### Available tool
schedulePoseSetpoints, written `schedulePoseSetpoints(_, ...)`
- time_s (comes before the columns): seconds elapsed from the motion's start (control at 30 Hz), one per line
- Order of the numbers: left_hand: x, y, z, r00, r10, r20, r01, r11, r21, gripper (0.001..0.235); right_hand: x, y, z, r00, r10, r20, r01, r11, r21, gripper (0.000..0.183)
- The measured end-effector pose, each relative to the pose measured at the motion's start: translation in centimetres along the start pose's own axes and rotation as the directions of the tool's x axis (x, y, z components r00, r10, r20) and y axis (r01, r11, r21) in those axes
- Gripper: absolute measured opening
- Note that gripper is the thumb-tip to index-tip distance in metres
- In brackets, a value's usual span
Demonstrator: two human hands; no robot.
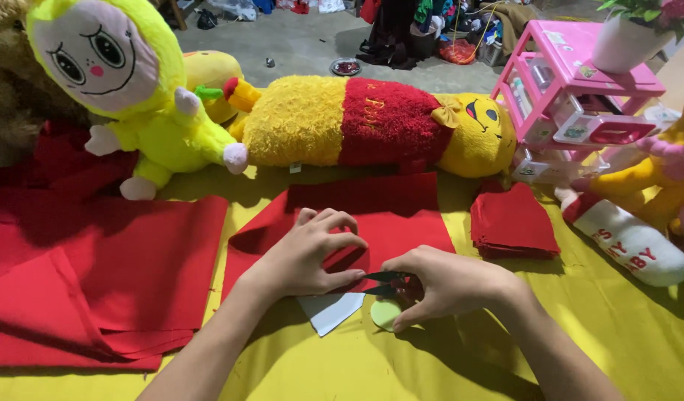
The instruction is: The person places a white paper template onto a red fabric sheet and traces its outline using a yellow marker. They then use scissors to cut the red fabric along the traced lines, creating a shaped piece.
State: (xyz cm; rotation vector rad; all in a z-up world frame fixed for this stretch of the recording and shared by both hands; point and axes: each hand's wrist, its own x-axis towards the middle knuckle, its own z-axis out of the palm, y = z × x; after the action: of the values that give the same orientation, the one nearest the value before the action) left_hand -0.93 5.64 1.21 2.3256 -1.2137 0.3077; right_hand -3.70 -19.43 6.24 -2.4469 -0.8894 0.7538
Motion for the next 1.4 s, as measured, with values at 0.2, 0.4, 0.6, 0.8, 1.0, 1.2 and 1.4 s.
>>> schedulePoseSetpoints(0.2,-1.4,3.8,-3.0,0.997,0.031,0.067,-0.027,0.998,-0.055,0.029,0.1,2.2,-0.6,0.999,0.005,0.039,-0.018,0.932,0.362,0.023)
schedulePoseSetpoints(0.4,-4.5,6.6,-1.6,0.985,0.007,0.174,-0.017,0.998,0.057,0.019,1.4,3.8,0.8,0.990,0.083,-0.115,0.065,0.457,0.887,0.022)
schedulePoseSetpoints(0.6,-4.2,8.0,-0.9,0.909,0.140,0.394,-0.382,0.657,0.650,0.018,1.8,3.7,1.0,0.986,0.115,-0.122,0.051,0.489,0.871,0.019)
schedulePoseSetpoints(0.8,-5.5,8.3,0.8,0.989,-0.038,0.145,-0.014,0.938,0.346,0.040,2.3,4.9,1.5,0.989,0.052,-0.137,0.097,0.466,0.880,0.016)
schedulePoseSetpoints(1.0,-6.3,8.9,0.5,0.988,-0.029,0.150,0.006,0.988,0.153,0.042,2.7,4.6,1.5,0.977,0.153,-0.152,0.061,0.479,0.876,0.022)
schedulePoseSetpoints(1.2,-6.0,8.0,0.6,0.994,0.074,0.075,-0.086,0.980,0.182,0.026,2.5,3.8,2.1,0.875,0.345,-0.339,0.070,0.603,0.795,0.027)
schedulePoseSetpoints(1.4,-7.6,8.0,5.0,0.980,0.191,0.054,-0.198,0.958,0.207,0.069,2.4,3.6,2.6,0.830,0.358,-0.428,-0.037,0.800,0.598,0.026)
